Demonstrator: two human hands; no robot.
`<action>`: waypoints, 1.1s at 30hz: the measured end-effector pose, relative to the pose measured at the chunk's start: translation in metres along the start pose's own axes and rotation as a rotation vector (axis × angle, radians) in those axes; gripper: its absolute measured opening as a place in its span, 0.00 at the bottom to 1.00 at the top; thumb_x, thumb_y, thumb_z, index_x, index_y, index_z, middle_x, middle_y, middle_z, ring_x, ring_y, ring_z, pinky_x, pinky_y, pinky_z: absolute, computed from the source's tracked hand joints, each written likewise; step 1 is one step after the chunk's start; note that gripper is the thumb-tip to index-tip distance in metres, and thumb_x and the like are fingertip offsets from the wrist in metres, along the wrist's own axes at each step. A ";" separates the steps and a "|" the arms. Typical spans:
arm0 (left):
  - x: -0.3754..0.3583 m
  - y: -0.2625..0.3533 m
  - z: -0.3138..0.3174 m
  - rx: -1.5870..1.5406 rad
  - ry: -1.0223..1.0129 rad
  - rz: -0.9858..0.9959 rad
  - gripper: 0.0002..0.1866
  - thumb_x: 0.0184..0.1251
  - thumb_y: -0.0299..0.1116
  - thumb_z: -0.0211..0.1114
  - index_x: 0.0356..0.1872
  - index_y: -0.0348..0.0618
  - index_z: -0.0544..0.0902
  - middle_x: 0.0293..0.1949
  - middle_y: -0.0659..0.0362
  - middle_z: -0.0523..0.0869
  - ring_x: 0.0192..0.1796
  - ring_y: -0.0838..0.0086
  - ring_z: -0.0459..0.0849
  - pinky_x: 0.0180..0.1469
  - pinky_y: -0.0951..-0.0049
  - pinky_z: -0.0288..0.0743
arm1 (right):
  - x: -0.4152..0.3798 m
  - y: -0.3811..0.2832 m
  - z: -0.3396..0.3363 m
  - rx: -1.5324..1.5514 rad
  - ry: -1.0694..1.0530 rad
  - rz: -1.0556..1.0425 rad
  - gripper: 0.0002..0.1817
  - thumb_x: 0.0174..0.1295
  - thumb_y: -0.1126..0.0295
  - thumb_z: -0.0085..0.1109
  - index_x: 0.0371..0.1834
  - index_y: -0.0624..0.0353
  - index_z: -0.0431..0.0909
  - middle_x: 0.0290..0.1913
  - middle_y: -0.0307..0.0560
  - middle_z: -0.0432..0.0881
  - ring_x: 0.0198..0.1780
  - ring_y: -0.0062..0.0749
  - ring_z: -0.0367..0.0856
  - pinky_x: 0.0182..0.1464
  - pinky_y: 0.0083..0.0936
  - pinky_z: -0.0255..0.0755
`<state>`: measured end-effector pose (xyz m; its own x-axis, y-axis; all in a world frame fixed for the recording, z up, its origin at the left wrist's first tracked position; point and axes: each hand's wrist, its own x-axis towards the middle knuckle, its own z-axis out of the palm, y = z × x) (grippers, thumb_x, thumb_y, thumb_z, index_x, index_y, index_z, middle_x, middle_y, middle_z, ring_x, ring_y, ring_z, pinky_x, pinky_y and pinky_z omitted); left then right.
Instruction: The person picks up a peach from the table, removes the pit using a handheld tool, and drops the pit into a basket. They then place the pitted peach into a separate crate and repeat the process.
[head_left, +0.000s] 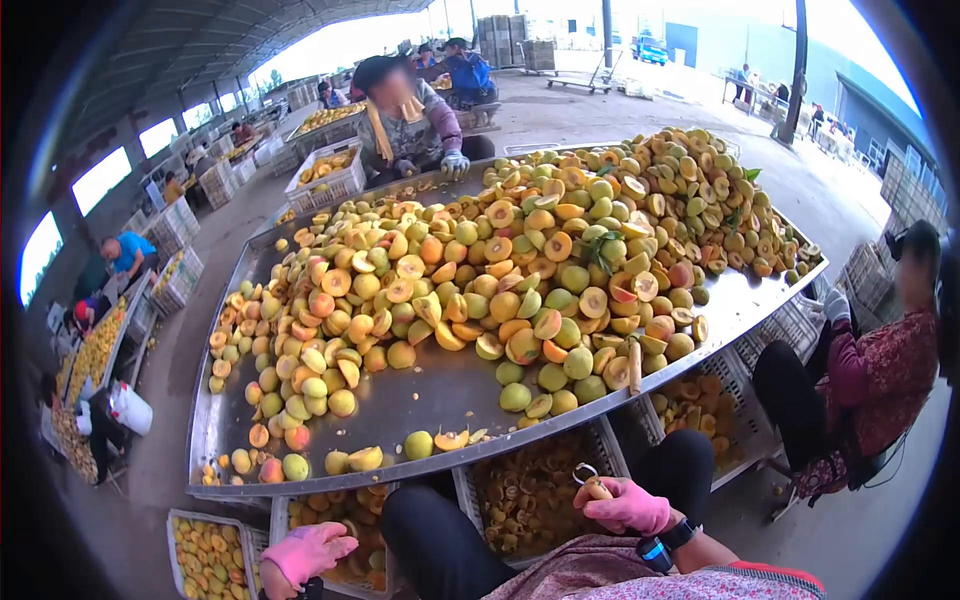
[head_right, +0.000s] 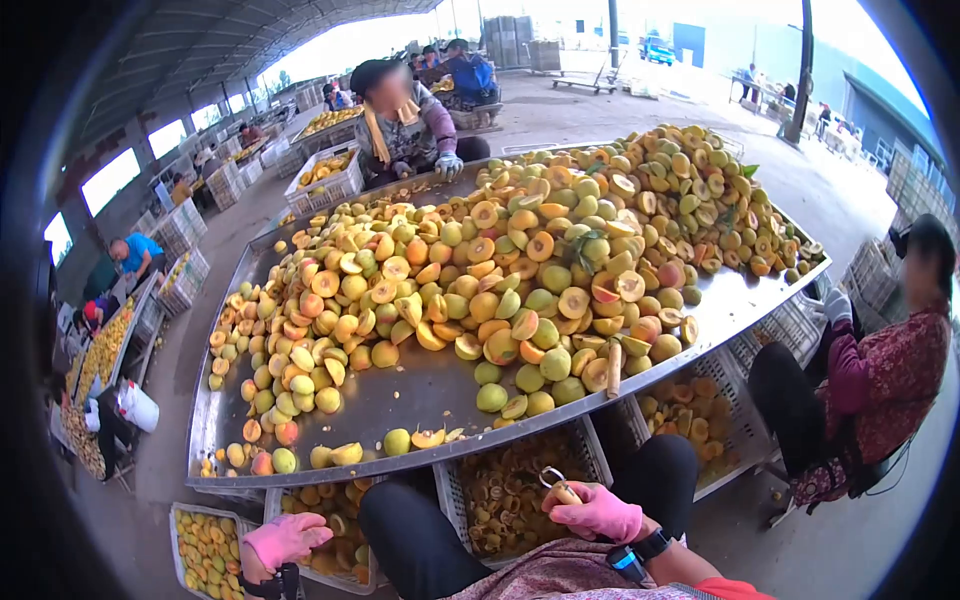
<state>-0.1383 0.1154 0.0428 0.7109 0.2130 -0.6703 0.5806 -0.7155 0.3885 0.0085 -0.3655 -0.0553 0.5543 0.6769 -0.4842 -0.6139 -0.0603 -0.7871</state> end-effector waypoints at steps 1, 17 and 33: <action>-0.011 0.041 -0.012 -0.085 0.007 0.012 0.30 0.73 0.55 0.65 0.62 0.39 0.81 0.48 0.57 0.89 0.42 0.73 0.87 0.43 0.69 0.80 | -0.004 -0.002 -0.005 0.041 0.002 -0.002 0.18 0.69 0.60 0.71 0.54 0.57 0.79 0.25 0.29 0.70 0.21 0.13 0.64 0.23 0.16 0.57; 0.400 0.487 -0.075 0.499 0.420 0.371 0.51 0.62 0.66 0.64 0.82 0.49 0.60 0.82 0.50 0.61 0.81 0.50 0.62 0.82 0.58 0.57 | -0.019 -0.013 -0.026 0.207 0.231 -0.281 0.11 0.64 0.67 0.70 0.46 0.58 0.83 0.31 0.29 0.74 0.30 0.13 0.67 0.32 0.15 0.60; 0.329 0.328 -0.088 0.500 -0.093 0.767 0.43 0.71 0.68 0.57 0.75 0.45 0.70 0.71 0.43 0.75 0.74 0.50 0.72 0.76 0.57 0.65 | 0.018 0.003 -0.027 0.075 0.281 -0.245 0.08 0.65 0.73 0.67 0.45 0.60 0.83 0.30 0.27 0.73 0.29 0.12 0.65 0.31 0.15 0.59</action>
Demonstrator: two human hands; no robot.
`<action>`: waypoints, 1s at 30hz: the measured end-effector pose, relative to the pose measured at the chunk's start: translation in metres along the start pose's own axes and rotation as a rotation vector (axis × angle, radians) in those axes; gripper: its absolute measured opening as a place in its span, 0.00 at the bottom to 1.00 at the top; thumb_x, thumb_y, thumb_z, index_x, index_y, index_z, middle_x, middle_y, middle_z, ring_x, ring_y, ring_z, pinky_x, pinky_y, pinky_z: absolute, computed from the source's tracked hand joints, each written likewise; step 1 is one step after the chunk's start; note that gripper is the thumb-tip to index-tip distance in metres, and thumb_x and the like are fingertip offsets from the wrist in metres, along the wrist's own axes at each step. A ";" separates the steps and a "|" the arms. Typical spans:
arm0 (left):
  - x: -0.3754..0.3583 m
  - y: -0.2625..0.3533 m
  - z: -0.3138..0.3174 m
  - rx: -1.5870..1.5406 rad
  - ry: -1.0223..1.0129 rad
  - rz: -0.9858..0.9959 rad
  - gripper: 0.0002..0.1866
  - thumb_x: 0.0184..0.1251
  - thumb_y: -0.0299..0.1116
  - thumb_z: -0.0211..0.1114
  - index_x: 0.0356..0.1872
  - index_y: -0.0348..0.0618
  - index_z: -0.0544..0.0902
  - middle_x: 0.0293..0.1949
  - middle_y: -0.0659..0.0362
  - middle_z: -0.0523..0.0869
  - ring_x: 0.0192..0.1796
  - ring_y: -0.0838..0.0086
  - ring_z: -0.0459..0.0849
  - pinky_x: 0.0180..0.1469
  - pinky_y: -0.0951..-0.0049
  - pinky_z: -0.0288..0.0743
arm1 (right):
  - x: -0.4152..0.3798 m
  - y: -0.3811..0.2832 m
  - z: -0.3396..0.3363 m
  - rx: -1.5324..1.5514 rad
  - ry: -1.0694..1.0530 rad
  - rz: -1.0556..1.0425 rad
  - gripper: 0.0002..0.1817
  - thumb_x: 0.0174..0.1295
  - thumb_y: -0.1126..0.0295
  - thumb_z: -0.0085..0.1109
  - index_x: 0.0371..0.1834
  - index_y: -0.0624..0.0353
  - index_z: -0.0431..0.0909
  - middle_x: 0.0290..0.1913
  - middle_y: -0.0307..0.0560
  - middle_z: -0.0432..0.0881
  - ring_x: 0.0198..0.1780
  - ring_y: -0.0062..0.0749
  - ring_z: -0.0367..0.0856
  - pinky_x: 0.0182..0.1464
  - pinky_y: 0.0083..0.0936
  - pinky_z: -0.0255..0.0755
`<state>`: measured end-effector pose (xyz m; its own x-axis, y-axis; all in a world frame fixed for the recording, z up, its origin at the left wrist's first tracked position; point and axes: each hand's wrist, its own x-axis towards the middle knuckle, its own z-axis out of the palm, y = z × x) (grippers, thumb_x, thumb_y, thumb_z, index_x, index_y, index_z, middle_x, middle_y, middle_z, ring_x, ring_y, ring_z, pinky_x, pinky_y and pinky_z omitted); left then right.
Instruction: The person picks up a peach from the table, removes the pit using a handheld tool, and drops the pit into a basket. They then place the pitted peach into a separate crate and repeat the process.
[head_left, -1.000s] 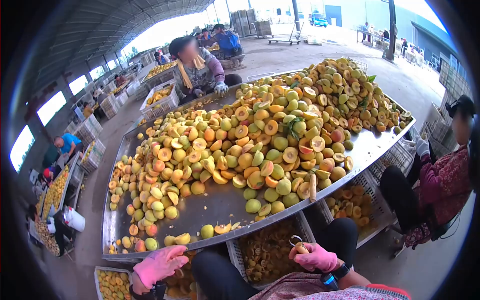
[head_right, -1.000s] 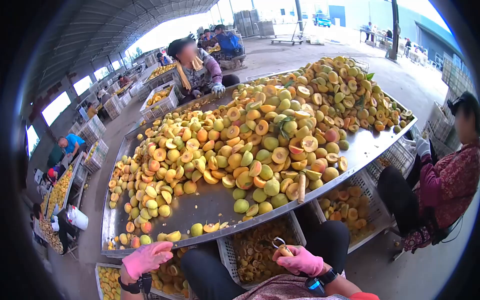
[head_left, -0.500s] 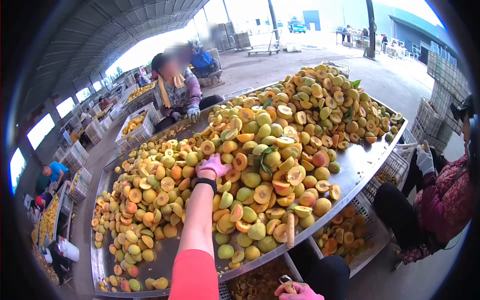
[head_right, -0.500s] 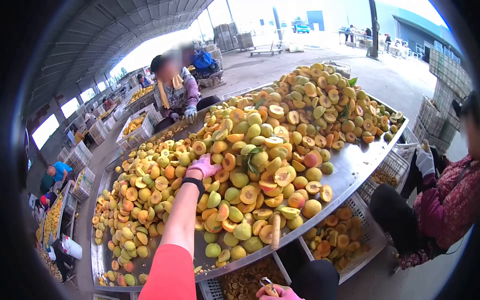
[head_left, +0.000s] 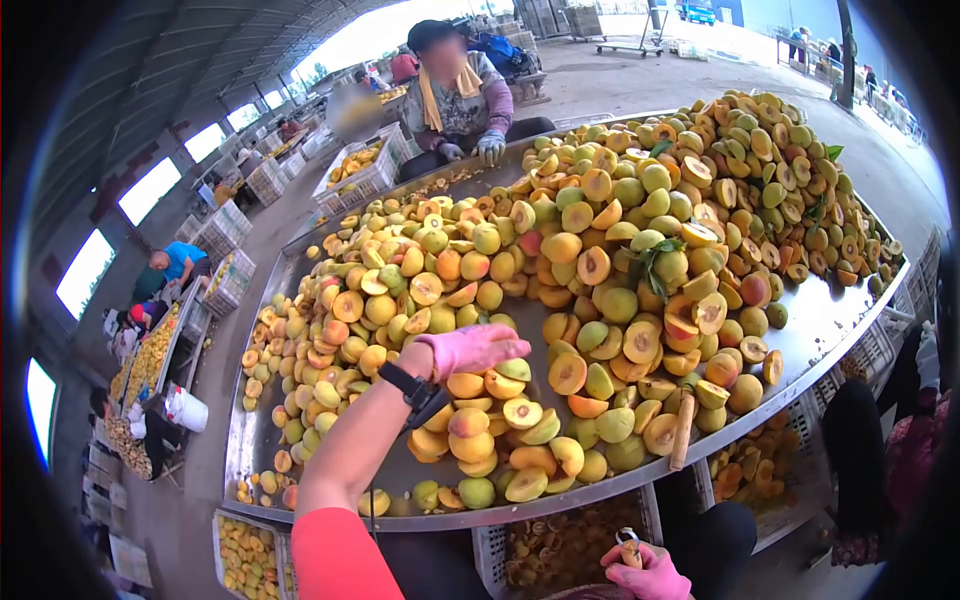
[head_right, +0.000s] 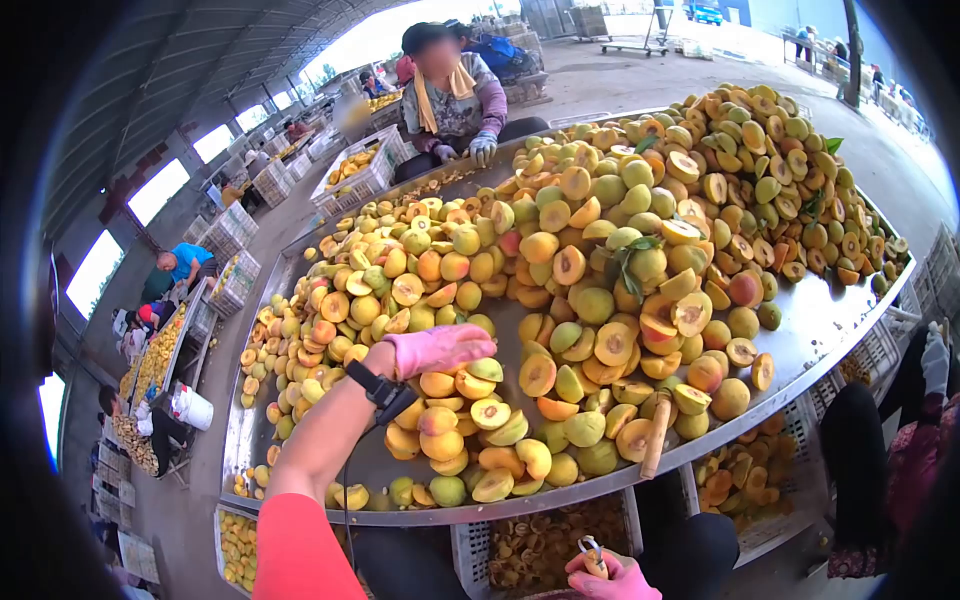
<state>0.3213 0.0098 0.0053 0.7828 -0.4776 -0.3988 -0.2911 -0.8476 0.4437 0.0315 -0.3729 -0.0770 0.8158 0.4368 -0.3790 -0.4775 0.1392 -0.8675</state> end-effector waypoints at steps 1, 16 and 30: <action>-0.021 0.004 -0.008 -0.203 0.191 -0.135 0.45 0.72 0.71 0.55 0.75 0.43 0.70 0.69 0.42 0.76 0.74 0.50 0.72 0.77 0.57 0.63 | 0.000 -0.012 0.001 0.017 -0.028 0.096 0.08 0.65 0.73 0.68 0.45 0.59 0.83 0.30 0.28 0.73 0.29 0.12 0.65 0.31 0.16 0.59; -0.026 -0.252 -0.118 0.040 0.735 -0.837 0.42 0.74 0.72 0.47 0.65 0.41 0.80 0.65 0.40 0.81 0.70 0.47 0.76 0.71 0.54 0.68 | 0.049 0.014 0.004 -0.077 0.120 0.279 0.12 0.64 0.70 0.70 0.49 0.59 0.84 0.25 0.31 0.77 0.21 0.14 0.69 0.23 0.17 0.62; -0.081 -0.128 -0.027 -0.429 0.472 -0.713 0.38 0.71 0.66 0.56 0.67 0.44 0.79 0.64 0.39 0.82 0.68 0.45 0.78 0.69 0.56 0.71 | 0.027 -0.005 0.028 -0.142 -0.050 0.083 0.06 0.65 0.71 0.68 0.43 0.58 0.84 0.29 0.31 0.76 0.29 0.14 0.68 0.31 0.18 0.64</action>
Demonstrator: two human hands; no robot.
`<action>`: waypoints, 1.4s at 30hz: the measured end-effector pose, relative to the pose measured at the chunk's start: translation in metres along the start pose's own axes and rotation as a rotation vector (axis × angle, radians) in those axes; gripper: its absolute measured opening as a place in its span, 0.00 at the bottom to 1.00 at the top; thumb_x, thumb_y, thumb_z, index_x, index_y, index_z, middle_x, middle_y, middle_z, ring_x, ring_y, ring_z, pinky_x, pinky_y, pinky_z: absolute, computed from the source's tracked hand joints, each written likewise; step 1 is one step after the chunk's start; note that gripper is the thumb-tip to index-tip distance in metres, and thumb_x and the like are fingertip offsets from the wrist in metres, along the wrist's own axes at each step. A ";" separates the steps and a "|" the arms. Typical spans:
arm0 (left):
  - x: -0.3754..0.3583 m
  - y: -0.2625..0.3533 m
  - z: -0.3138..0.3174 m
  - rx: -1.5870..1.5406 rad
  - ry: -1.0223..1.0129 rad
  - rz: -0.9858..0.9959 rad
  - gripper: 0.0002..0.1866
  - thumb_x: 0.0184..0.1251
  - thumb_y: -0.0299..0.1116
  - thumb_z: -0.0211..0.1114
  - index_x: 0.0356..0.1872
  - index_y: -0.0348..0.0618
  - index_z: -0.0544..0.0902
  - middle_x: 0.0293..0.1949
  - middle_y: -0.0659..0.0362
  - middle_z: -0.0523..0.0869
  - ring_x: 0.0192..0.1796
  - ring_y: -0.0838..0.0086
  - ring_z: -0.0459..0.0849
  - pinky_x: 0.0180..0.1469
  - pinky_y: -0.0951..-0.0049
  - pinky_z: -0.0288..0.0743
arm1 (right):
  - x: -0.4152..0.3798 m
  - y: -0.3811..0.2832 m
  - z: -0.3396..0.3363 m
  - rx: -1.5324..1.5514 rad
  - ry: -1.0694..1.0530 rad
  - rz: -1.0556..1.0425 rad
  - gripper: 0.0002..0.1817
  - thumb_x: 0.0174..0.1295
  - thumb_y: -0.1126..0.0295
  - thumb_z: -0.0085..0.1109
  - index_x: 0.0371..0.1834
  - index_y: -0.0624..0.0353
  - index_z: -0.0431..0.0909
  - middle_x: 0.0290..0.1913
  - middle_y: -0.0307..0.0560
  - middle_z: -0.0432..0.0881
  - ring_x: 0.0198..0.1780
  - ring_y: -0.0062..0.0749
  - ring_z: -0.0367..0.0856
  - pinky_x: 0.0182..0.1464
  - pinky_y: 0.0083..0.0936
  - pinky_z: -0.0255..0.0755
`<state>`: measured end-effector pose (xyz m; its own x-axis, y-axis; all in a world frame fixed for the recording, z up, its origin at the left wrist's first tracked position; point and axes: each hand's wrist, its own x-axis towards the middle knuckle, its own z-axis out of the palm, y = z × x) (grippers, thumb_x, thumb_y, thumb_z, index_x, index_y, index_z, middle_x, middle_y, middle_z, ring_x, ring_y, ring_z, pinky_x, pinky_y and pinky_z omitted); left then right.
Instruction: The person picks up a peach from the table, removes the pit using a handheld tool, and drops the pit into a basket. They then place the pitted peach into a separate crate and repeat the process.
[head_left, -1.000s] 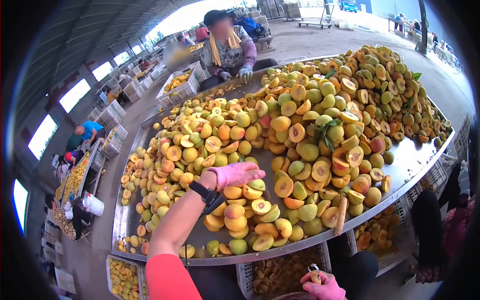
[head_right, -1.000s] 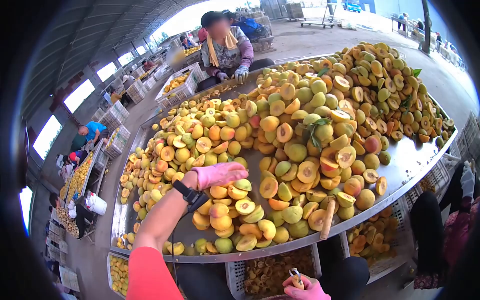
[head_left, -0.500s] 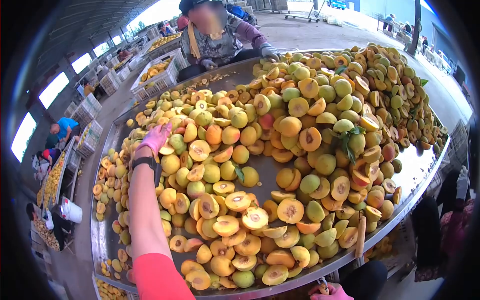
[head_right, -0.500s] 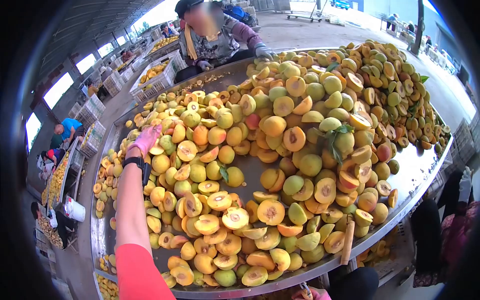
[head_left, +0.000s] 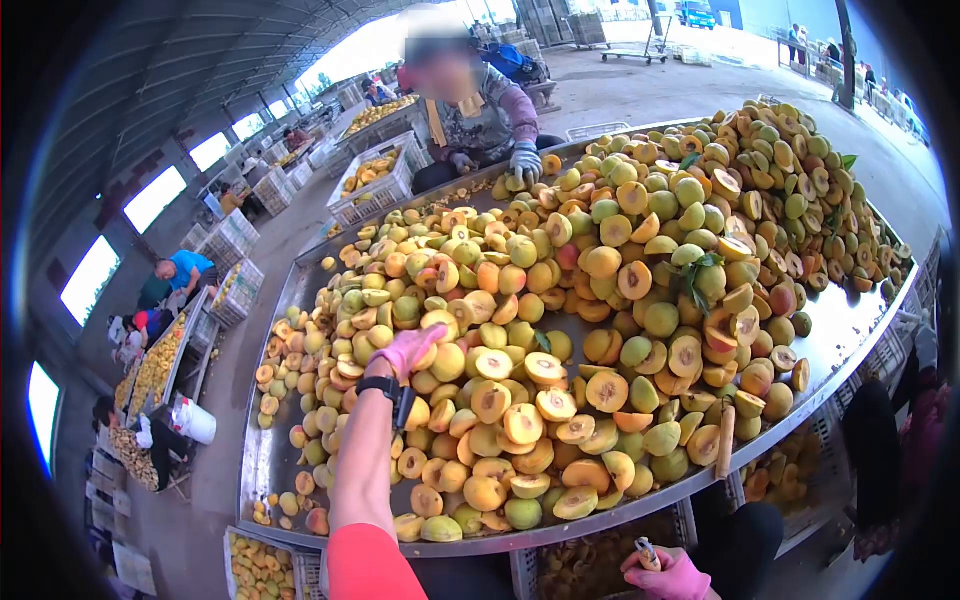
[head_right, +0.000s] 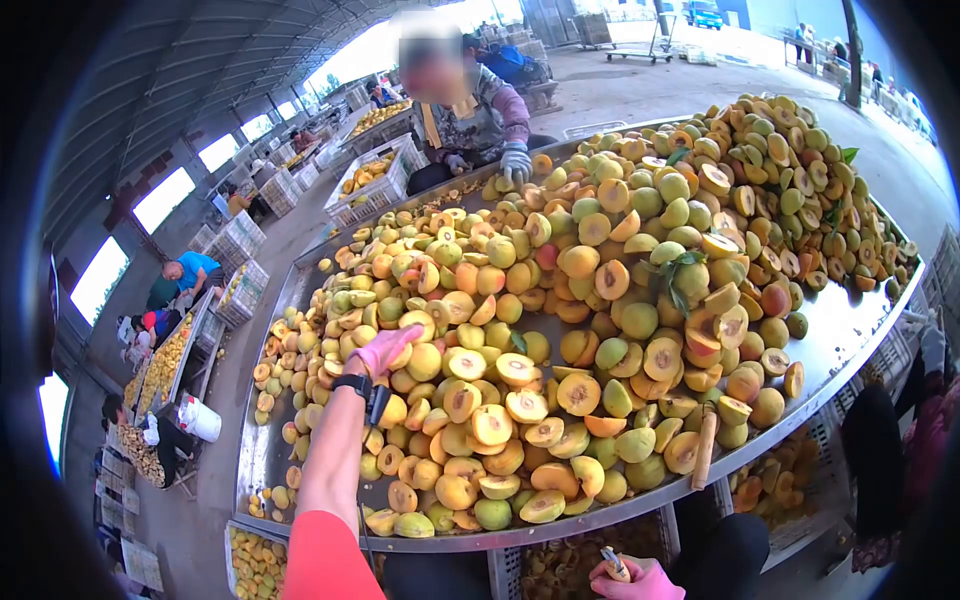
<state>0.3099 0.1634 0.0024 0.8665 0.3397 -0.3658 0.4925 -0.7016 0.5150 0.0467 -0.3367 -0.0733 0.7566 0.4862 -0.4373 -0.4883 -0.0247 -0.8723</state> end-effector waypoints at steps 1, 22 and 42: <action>0.047 -0.050 0.032 0.079 -0.088 0.386 0.40 0.69 0.69 0.57 0.67 0.45 0.79 0.64 0.39 0.82 0.68 0.46 0.78 0.67 0.56 0.71 | 0.000 0.005 0.000 -0.071 -0.001 -0.095 0.06 0.64 0.71 0.68 0.43 0.58 0.84 0.30 0.31 0.76 0.30 0.14 0.69 0.32 0.18 0.65; 0.042 -0.099 -0.047 0.296 0.176 0.127 0.35 0.75 0.59 0.59 0.72 0.44 0.74 0.71 0.45 0.77 0.72 0.49 0.75 0.72 0.58 0.71 | 0.021 0.026 -0.008 -0.139 -0.033 0.156 0.11 0.65 0.62 0.72 0.44 0.55 0.87 0.34 0.32 0.85 0.38 0.15 0.79 0.43 0.20 0.73; -0.044 0.149 0.097 0.504 0.155 0.346 0.35 0.59 0.52 0.73 0.64 0.41 0.80 0.64 0.43 0.82 0.63 0.59 0.84 0.67 0.61 0.77 | -0.021 0.034 -0.017 -0.170 -0.206 -0.130 0.18 0.70 0.52 0.66 0.51 0.53 0.83 0.38 0.40 0.87 0.41 0.28 0.82 0.51 0.29 0.75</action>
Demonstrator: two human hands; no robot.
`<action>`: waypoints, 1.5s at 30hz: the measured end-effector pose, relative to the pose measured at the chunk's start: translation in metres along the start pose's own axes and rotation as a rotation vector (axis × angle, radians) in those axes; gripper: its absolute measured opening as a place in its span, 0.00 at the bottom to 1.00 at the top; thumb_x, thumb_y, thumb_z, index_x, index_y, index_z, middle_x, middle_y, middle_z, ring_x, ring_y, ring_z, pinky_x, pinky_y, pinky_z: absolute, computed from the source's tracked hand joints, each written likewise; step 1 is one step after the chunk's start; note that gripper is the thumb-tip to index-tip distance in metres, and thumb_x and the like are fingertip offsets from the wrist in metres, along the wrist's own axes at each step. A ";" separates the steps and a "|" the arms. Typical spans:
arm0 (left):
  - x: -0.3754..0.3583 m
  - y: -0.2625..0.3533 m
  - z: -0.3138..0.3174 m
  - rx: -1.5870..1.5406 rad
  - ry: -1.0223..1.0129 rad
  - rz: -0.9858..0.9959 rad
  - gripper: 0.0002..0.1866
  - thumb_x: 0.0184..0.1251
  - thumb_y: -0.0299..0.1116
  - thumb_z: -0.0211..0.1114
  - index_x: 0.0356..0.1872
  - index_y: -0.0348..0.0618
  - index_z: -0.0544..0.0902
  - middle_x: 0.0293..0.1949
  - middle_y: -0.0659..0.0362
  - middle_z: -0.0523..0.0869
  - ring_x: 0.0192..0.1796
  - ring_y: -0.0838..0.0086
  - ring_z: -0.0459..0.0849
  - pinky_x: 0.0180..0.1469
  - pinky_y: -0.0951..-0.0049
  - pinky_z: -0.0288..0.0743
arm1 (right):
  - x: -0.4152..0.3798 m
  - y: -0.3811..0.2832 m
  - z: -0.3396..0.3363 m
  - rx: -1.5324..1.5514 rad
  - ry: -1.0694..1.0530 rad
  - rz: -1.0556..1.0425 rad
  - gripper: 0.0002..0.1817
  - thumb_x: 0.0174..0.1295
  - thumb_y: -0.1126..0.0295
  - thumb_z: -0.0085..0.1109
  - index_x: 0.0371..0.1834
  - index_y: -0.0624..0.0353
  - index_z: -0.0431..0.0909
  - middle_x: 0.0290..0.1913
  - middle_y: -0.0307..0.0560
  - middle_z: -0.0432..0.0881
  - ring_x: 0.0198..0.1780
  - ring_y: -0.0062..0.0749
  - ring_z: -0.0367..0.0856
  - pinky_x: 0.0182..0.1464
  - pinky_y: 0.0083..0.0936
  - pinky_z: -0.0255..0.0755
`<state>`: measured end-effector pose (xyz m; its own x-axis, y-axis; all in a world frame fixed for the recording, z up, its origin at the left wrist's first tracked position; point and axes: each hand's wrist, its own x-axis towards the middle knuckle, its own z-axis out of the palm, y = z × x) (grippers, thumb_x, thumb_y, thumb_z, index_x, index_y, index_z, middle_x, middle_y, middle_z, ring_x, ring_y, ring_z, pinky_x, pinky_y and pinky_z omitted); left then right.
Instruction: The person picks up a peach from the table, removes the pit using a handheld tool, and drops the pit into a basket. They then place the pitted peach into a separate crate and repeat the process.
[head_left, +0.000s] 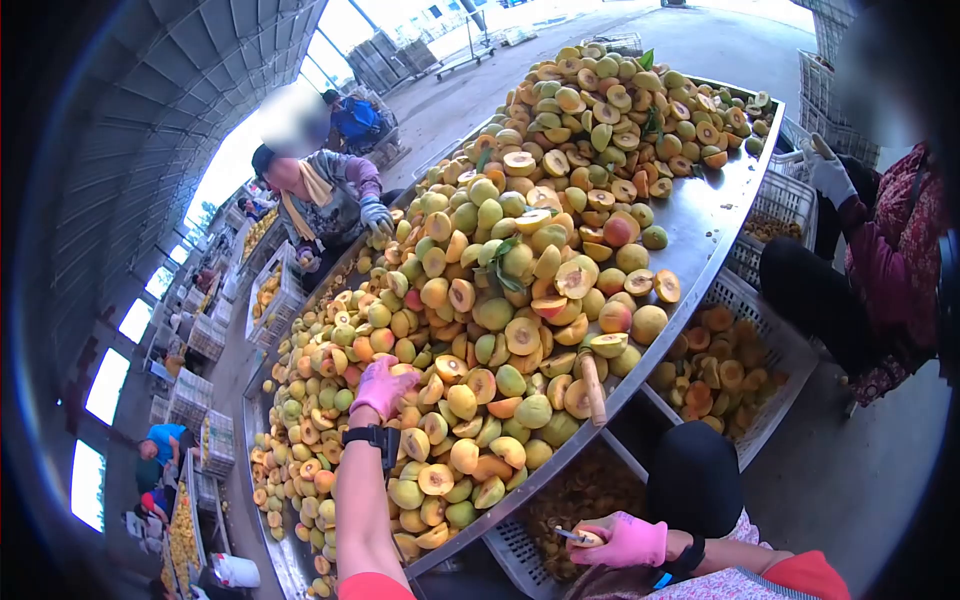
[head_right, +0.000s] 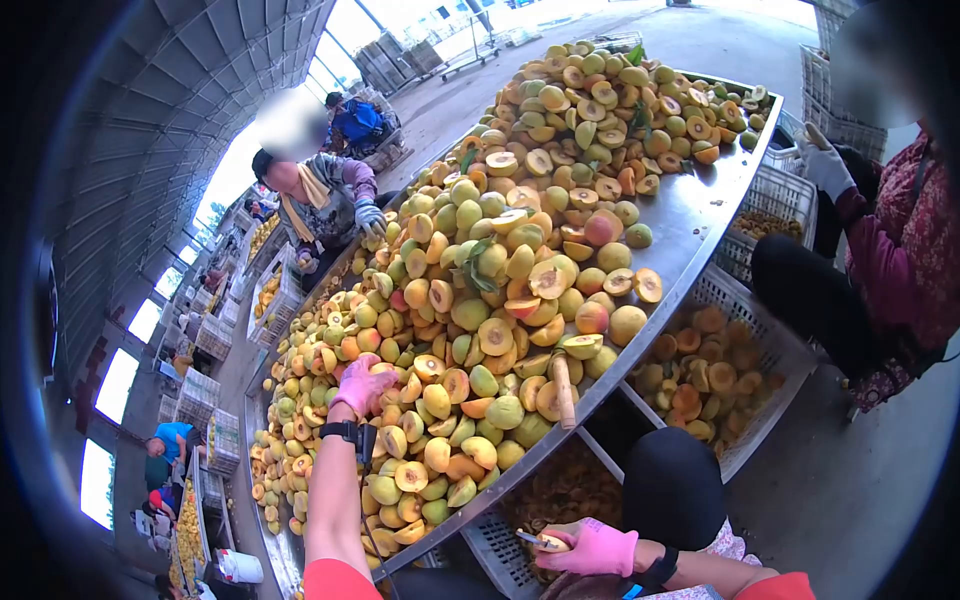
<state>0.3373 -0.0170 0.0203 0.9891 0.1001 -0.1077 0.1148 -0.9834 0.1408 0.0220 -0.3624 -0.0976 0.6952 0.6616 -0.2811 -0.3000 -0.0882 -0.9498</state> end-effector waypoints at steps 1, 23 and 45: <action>-0.009 -0.004 -0.007 -0.355 -0.049 -0.015 0.33 0.63 0.51 0.73 0.64 0.43 0.79 0.61 0.49 0.84 0.53 0.62 0.89 0.57 0.62 0.83 | -0.003 0.000 -0.001 0.006 -0.008 -0.012 0.18 0.70 0.52 0.66 0.51 0.53 0.83 0.38 0.40 0.87 0.41 0.28 0.82 0.51 0.29 0.75; -0.349 0.128 0.119 -1.800 -0.022 -0.086 0.34 0.81 0.66 0.45 0.60 0.43 0.78 0.39 0.56 0.88 0.23 0.78 0.76 0.20 0.82 0.63 | -0.048 -0.010 0.038 -0.065 0.580 -0.198 0.15 0.70 0.64 0.65 0.54 0.58 0.75 0.31 0.43 0.80 0.31 0.23 0.76 0.35 0.28 0.73; -0.373 0.075 0.148 -1.269 -0.033 0.323 0.29 0.86 0.56 0.45 0.56 0.39 0.83 0.42 0.52 0.86 0.42 0.66 0.85 0.49 0.68 0.78 | -0.024 -0.074 0.046 -0.794 0.271 -0.265 0.15 0.67 0.61 0.67 0.51 0.56 0.82 0.31 0.55 0.86 0.33 0.52 0.87 0.36 0.39 0.78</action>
<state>-0.0370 -0.1504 -0.0749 0.9875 -0.1333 0.0842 -0.1021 -0.1332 0.9858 -0.0024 -0.3377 -0.0147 0.8388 0.5433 0.0346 0.3658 -0.5154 -0.7750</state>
